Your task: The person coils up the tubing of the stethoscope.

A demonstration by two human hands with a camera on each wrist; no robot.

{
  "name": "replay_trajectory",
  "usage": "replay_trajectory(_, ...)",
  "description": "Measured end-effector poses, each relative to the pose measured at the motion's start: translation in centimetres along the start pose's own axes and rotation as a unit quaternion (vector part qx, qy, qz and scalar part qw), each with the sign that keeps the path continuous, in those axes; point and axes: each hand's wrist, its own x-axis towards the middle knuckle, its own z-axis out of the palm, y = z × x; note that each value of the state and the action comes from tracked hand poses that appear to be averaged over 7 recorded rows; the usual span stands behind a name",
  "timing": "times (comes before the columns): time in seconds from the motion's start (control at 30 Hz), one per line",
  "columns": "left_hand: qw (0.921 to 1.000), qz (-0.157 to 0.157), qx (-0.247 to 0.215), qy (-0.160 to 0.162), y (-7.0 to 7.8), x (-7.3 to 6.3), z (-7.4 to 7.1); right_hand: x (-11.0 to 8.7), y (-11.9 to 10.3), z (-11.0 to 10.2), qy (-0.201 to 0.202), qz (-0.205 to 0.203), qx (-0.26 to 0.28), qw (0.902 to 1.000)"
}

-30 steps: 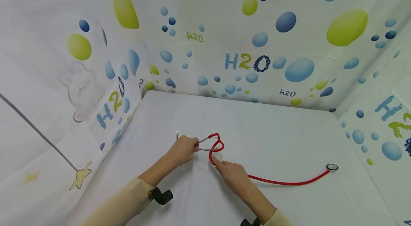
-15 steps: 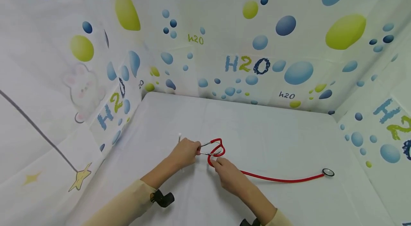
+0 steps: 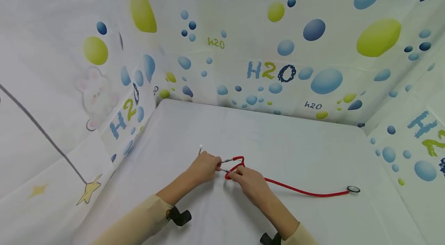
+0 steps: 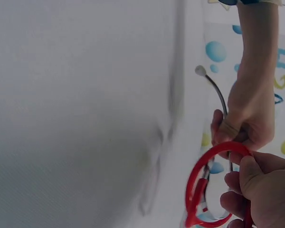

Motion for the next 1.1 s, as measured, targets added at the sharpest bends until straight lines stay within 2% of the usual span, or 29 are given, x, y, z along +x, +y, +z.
replay_trajectory(0.13, 0.9997, 0.023, 0.000, -0.005, 0.3, 0.0, 0.1, 0.6, 0.3, -0.3, -0.013, -0.015, 0.017, 0.9997)
replay_trajectory(0.37, 0.9993, 0.030, -0.014, -0.016, 1.0, 0.0, -0.3, 1.6, 0.9, -0.7, -0.013, -0.034, 0.036, 0.9987)
replay_trajectory(0.57, 0.9988, 0.042, -0.007, -0.024, 1.6, 0.3, -0.4, 2.0, 1.3, -1.2, -0.012, -0.040, 0.016, 0.9990)
replay_trajectory(0.8, 0.9981, 0.050, -0.017, -0.032, 2.0, 0.4, -0.5, 2.7, 2.5, -1.2, 0.025, -0.045, -0.005, 0.9987)
replay_trajectory(0.97, 0.9972, 0.065, -0.030, -0.022, 2.2, 0.4, -0.2, 3.1, 3.2, -1.4, 0.039, -0.049, -0.053, 0.9966)
replay_trajectory(1.1, 0.9960, 0.083, -0.033, -0.004, 2.4, 0.2, -0.2, 3.2, 3.8, -1.8, 0.041, -0.021, -0.051, 0.9977)
